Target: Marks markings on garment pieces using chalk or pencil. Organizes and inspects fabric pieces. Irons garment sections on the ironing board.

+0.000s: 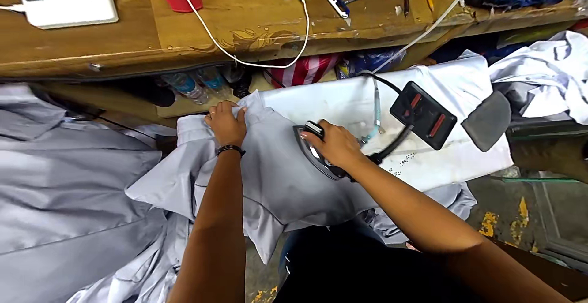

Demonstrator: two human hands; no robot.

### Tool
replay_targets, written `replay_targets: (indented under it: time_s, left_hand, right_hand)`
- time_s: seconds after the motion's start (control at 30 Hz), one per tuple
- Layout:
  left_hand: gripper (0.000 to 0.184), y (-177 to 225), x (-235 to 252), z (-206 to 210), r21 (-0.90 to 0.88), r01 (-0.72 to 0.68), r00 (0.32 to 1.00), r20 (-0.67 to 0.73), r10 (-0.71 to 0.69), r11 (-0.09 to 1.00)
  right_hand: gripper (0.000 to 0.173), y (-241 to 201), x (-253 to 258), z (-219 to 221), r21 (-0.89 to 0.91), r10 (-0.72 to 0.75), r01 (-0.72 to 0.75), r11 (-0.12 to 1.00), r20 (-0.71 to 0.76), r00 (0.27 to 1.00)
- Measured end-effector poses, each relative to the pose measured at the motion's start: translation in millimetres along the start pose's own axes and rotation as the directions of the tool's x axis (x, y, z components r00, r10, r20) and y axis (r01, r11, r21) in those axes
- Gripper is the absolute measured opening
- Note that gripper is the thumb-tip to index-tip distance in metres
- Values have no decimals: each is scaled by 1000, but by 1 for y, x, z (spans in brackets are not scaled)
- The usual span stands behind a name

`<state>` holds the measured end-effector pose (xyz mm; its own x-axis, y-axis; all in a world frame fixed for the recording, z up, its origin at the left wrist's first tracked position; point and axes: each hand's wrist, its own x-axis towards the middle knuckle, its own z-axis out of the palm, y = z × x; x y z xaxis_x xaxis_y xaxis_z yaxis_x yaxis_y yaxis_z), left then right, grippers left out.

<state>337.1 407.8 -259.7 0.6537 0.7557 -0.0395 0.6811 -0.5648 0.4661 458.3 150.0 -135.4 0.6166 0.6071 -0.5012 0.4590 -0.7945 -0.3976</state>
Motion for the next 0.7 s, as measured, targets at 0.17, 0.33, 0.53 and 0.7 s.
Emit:
replay_targets:
  time_s: [0.17, 0.33, 0.53, 0.7]
  left_hand:
    - [38, -3, 2, 3, -11, 2, 1000, -3, -2, 1000]
    - [38, -4, 5, 4, -15, 14, 1000, -9, -14, 1000]
    - [41, -2, 4, 2, 19, 19, 1000, 8, -20, 1000]
    - [44, 0, 3, -1, 17, 10, 1000, 13, -10, 1000]
  right_hand:
    - [56, 76, -35, 7, 0, 64, -64, 998, -63, 996]
    - [57, 29, -16, 7, 29, 61, -59, 998, -44, 997]
    - [60, -24, 11, -3, 7, -28, 28, 1000, 63, 998]
    - [58, 46, -24, 1, -14, 2, -2, 1000, -44, 999]
